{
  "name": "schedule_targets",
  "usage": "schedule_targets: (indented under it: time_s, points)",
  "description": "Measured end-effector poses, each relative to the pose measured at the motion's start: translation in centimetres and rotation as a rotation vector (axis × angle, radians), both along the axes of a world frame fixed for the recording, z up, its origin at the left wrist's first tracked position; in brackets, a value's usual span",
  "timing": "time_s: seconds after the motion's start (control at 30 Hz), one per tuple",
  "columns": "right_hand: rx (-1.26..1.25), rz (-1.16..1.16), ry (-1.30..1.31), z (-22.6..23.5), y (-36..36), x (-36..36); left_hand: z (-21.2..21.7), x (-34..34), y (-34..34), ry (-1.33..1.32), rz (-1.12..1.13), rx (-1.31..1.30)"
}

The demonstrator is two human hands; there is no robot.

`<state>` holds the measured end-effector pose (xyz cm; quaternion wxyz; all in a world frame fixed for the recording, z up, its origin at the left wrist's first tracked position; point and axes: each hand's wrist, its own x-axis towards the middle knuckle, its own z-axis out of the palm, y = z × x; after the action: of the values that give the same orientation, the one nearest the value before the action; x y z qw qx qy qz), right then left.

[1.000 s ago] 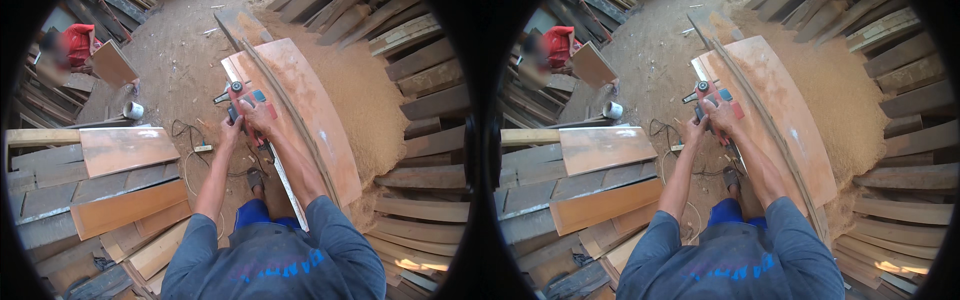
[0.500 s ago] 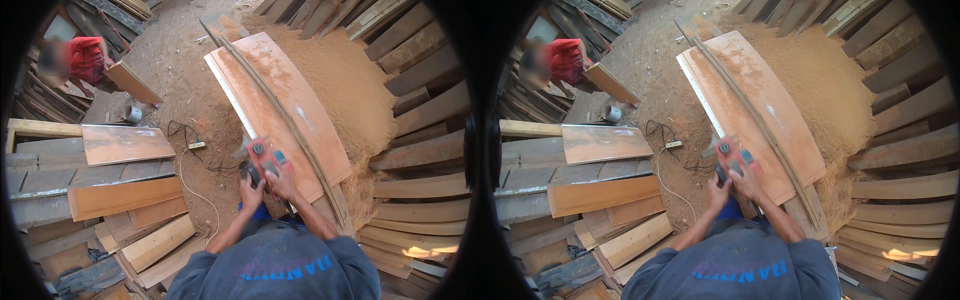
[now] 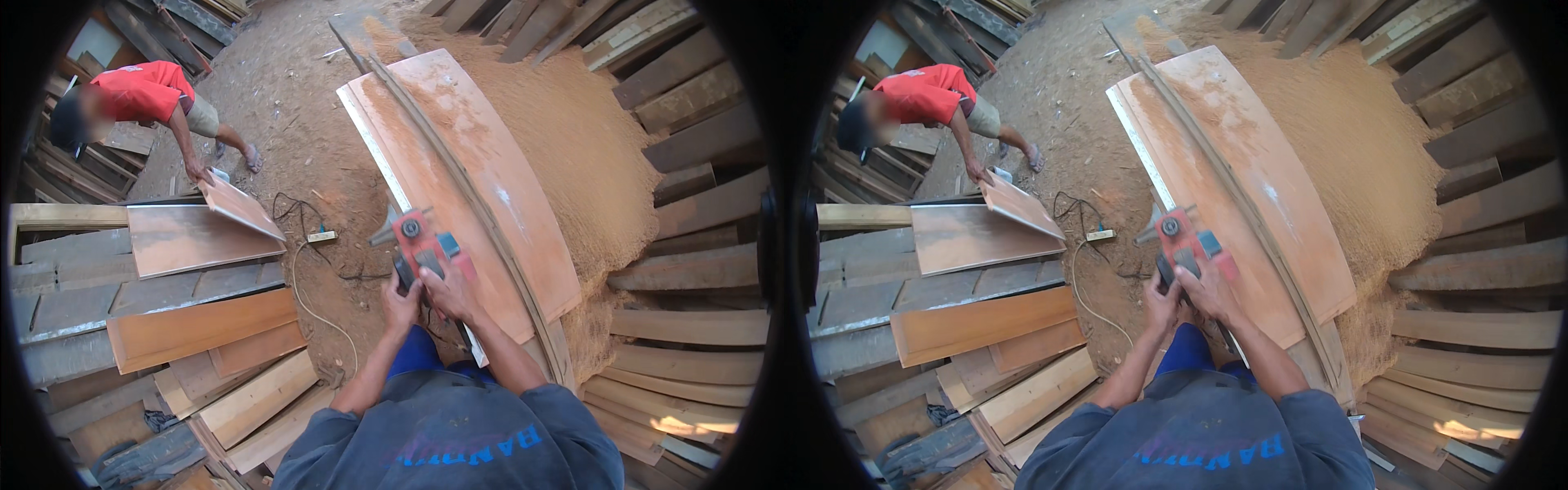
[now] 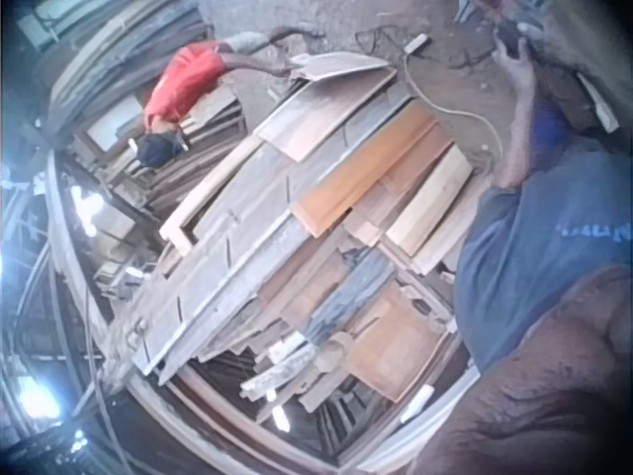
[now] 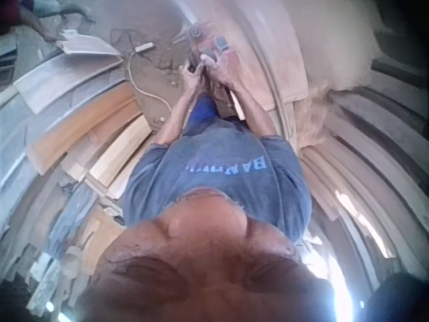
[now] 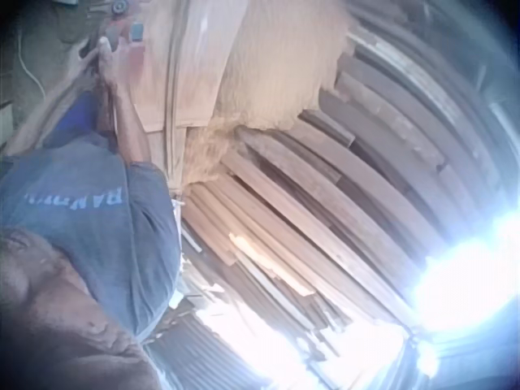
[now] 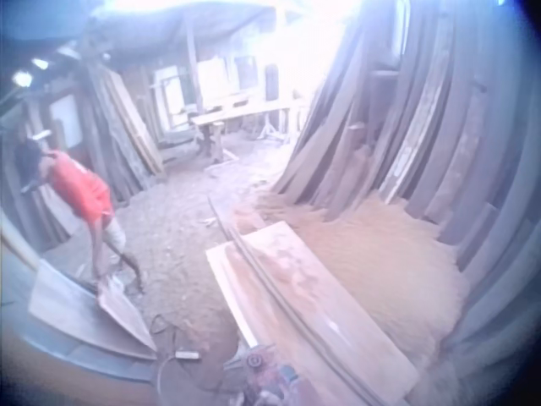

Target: The person positions a wooden board on a workbench and planes its edge using an electric planer.

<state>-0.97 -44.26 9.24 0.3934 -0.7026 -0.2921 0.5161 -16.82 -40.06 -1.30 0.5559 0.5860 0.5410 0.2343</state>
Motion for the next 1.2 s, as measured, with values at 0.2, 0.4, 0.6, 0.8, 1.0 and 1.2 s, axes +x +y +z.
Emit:
schedule_targets:
  time_s: [0.2, 0.4, 0.6, 0.8, 1.0, 1.2]
  points:
    - [0.185, 0.003, -0.187, -1.1, 16.9, 2.8, 1.5, 3.7, 17.6, -0.245, 0.004, -0.036]
    - [0.3, -0.009, -0.343, -1.8, 27.8, 4.6, 2.8, 5.9, 28.5, -0.043, 0.023, 0.02]
    - [0.193, -0.021, -0.21, -1.7, 22.4, 3.8, 2.1, 4.6, 23.4, -0.163, -0.03, 0.018]
    - [0.126, -0.032, -0.159, -0.6, 9.0, 1.1, 0.9, 2.1, 10.0, -0.23, -0.019, 0.035]
    - [-0.012, -0.013, 0.002, 0.9, -10.4, -2.0, 0.9, -1.7, -8.9, -0.17, -0.057, 0.05]
    - [0.043, -0.06, 0.015, 0.3, -23.1, -4.7, 1.6, -4.6, -21.7, 0.062, -0.141, -0.016]
